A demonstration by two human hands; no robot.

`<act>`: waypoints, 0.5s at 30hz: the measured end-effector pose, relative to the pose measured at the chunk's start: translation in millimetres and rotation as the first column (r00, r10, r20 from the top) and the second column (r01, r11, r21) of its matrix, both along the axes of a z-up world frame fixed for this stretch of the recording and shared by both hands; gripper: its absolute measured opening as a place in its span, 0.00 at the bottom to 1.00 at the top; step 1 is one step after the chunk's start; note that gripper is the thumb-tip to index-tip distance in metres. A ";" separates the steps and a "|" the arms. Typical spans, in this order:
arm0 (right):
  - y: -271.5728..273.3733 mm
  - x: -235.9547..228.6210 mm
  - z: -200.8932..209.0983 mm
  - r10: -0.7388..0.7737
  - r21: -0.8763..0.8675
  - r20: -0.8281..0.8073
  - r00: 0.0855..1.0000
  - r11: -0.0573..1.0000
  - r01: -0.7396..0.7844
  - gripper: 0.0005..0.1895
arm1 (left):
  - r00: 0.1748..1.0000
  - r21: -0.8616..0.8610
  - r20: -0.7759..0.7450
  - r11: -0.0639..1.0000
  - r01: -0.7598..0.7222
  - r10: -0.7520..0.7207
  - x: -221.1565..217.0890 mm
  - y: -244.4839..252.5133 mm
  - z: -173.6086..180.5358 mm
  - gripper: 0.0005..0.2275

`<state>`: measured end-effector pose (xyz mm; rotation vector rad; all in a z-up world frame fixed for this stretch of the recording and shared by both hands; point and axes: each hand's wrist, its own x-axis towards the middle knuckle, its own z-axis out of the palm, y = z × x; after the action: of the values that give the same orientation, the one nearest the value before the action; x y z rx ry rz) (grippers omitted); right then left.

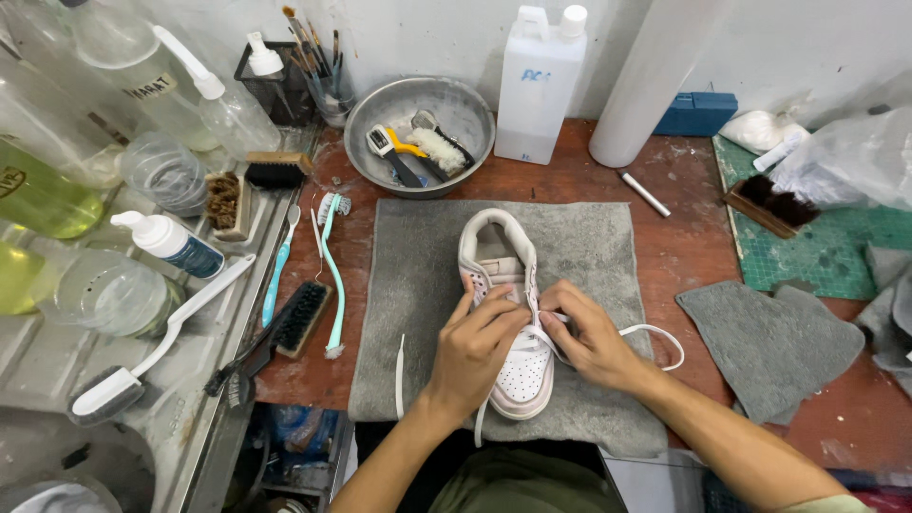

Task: The person laces a white sneaker by threading the laces through the eyelets and tying them. The hands manipulate the laces to secure the shoe on a gray towel.

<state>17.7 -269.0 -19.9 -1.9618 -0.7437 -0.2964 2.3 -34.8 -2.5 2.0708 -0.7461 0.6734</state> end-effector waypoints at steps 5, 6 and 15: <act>-0.8 0.4 1.8 -0.005 0.023 -0.031 0.999 1.000 0.006 0.06 | 0.994 -0.077 -0.090 0.995 0.059 -0.066 0.9 3.6 9.6 0.05; -1.0 0.2 2.1 0.000 0.026 -0.038 0.999 1.000 0.001 0.07 | 0.991 -0.082 -0.110 0.994 0.066 -0.075 -0.1 4.2 10.7 0.05; -0.6 -3.7 18.4 0.061 0.014 -0.115 0.992 0.998 -0.060 0.12 | 0.994 -0.073 -0.071 0.994 0.082 -0.087 -0.4 0.8 11.8 0.04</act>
<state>14.0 -269.6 -1.6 -1.9253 -0.7233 -0.1492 1.9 -34.0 9.2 1.9782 -0.7531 0.5650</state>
